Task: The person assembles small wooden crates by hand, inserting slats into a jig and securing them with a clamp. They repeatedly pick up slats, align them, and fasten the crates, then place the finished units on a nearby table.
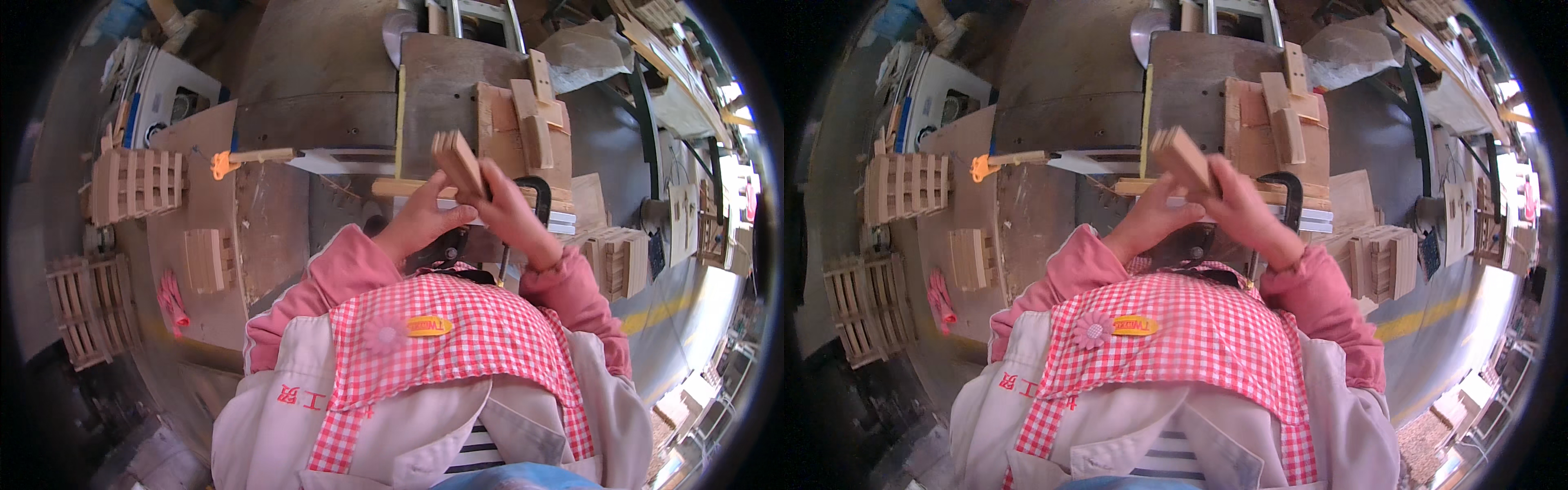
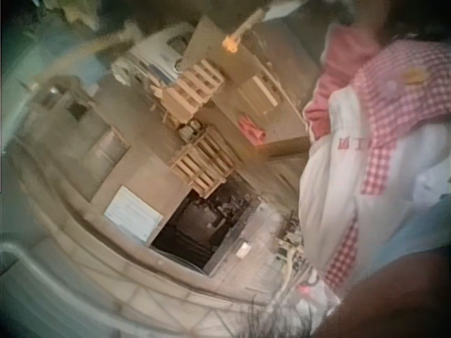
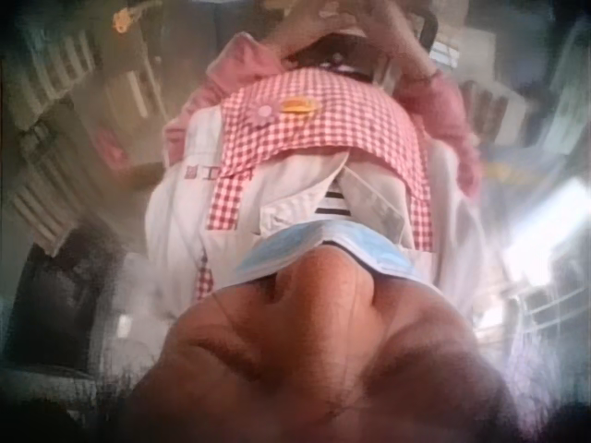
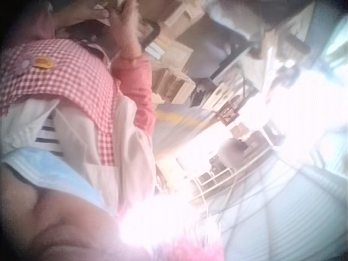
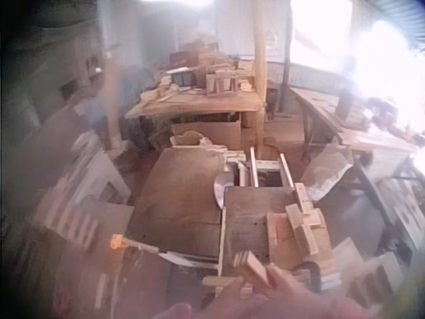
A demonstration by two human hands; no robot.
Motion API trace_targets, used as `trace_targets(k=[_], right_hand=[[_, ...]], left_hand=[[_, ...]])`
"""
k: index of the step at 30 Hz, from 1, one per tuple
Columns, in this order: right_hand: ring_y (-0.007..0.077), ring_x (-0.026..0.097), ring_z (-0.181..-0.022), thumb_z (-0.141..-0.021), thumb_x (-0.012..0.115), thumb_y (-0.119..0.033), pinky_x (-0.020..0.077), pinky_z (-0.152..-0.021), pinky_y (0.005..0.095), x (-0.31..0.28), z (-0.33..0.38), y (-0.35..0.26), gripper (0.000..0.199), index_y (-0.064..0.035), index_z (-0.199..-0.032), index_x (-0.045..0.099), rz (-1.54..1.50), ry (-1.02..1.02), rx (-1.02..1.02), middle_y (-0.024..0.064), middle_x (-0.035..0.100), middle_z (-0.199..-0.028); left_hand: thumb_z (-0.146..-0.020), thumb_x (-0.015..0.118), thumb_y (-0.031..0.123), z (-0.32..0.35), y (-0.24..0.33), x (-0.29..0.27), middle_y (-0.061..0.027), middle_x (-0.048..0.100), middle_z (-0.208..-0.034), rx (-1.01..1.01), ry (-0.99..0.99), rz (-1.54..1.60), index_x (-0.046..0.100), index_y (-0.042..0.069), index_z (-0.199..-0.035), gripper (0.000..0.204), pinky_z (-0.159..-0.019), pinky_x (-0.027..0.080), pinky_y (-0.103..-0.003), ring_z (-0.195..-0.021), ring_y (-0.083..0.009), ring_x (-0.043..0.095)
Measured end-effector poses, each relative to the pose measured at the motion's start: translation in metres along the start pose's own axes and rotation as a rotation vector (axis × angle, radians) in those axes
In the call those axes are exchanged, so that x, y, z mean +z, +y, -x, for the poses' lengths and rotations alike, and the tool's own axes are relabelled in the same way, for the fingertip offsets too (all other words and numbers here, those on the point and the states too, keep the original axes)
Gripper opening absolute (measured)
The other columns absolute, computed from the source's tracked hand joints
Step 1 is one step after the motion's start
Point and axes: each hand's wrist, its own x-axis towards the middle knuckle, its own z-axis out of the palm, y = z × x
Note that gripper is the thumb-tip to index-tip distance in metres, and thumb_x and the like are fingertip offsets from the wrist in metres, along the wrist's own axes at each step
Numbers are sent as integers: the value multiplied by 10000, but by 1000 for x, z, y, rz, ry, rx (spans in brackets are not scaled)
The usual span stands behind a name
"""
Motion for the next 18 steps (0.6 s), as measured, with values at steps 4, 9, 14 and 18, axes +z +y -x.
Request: trace_targets(k=[4,9,14,18], right_hand=[[433,558,-941,-803,692,-176,470,-809,460,-2,-59,24,329,-12,-1030,518,477,35,-105,199,565,-987],[405,574,-965,-765,690,-157,479,-851,467,27,-108,59,303,-27,-997,545,749,-119,-198,203,588,-1008],[399,577,-1006,-755,685,-146,480,-873,463,36,-119,72,289,-41,-1000,574,967,-139,-182,190,609,-995],[396,578,-1018,-757,680,-152,479,-886,456,29,-119,69,286,-32,-1001,588,964,-207,-93,194,611,-1017]], left_hand=[[-755,756,244,10,-40,-16,-148,530,-1331,262,47,-685,523,75,-1308,623,-1099,326,-435,-1291,-340,454],[-732,763,282,17,-64,-24,-145,492,-1365,380,-6,-872,535,65,-1269,623,-1139,253,-499,-1342,-360,377],[-762,741,300,16,-66,-26,-133,481,-1379,358,-21,-857,542,52,-1264,594,-1160,223,-485,-1368,-330,353],[-768,738,298,17,-67,-26,-132,480,-1381,369,-20,-851,545,53,-1262,584,-1161,221,-487,-1371,-327,351]])
